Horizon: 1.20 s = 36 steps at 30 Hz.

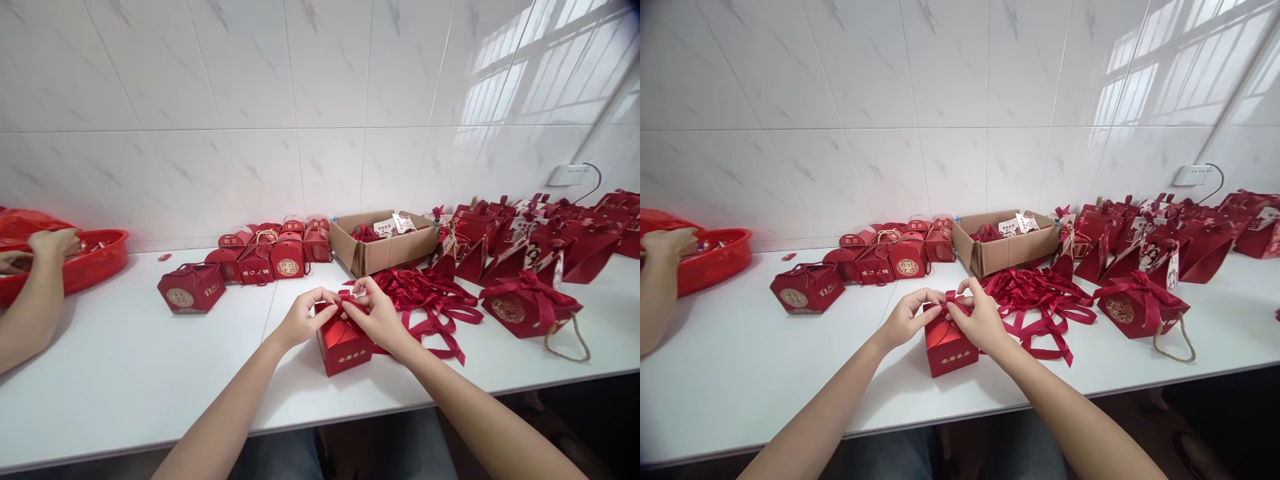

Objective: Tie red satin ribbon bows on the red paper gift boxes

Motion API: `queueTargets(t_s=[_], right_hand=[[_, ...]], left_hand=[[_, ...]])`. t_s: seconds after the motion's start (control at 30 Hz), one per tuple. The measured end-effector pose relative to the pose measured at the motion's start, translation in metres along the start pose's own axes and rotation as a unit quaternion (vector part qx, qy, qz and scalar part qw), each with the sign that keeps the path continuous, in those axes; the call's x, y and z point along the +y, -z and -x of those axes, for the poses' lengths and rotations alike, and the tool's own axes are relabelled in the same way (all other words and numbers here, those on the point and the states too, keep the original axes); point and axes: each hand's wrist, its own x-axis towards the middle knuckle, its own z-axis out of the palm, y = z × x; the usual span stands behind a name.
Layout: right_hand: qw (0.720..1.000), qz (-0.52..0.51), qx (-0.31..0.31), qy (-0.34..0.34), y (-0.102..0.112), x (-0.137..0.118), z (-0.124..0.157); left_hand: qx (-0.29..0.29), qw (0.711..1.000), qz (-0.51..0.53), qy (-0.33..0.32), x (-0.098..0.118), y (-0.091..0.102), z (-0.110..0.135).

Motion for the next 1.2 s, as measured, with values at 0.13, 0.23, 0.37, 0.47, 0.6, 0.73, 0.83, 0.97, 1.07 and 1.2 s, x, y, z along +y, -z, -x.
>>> queueTargets(t_s=[0.13,0.23,0.37,0.47,0.6,0.73,0.83,0.97,1.07,1.2], right_hand=[[0.999,0.035,-0.003,0.015,0.000,0.002,-0.001],[0.997,0.079,0.001,0.021,0.001,0.001,0.000],[0.993,0.115,0.004,0.024,0.003,-0.004,0.003],[0.990,0.142,-0.001,0.024,0.003,-0.006,0.007],[0.978,0.197,0.005,0.067,0.001,-0.003,0.008],[0.960,0.258,0.031,0.105,0.002,0.001,0.005],[0.946,0.309,-0.001,0.094,0.004,0.000,0.003],[0.910,0.398,-0.005,0.113,0.005,-0.004,0.003],[0.905,0.408,0.017,0.116,0.004,-0.004,0.001],[0.955,0.296,-0.007,0.027,0.007,-0.001,-0.008]], left_hand=[[0.026,1.000,0.006,0.012,0.000,-0.005,0.002],[0.063,0.998,0.003,0.020,-0.001,-0.008,0.001],[0.080,0.997,-0.008,0.014,-0.001,-0.008,0.002],[0.085,0.996,-0.012,0.007,-0.001,-0.008,0.003],[0.096,0.995,-0.022,0.002,-0.002,-0.009,0.003],[0.092,0.996,-0.016,0.002,-0.006,-0.010,0.004],[0.097,0.994,-0.041,0.004,-0.008,-0.010,0.004],[0.120,0.977,-0.167,-0.059,-0.008,-0.009,0.004],[0.122,0.952,-0.237,-0.146,-0.007,-0.008,0.003],[0.135,0.937,-0.265,-0.186,-0.007,-0.007,0.002]])
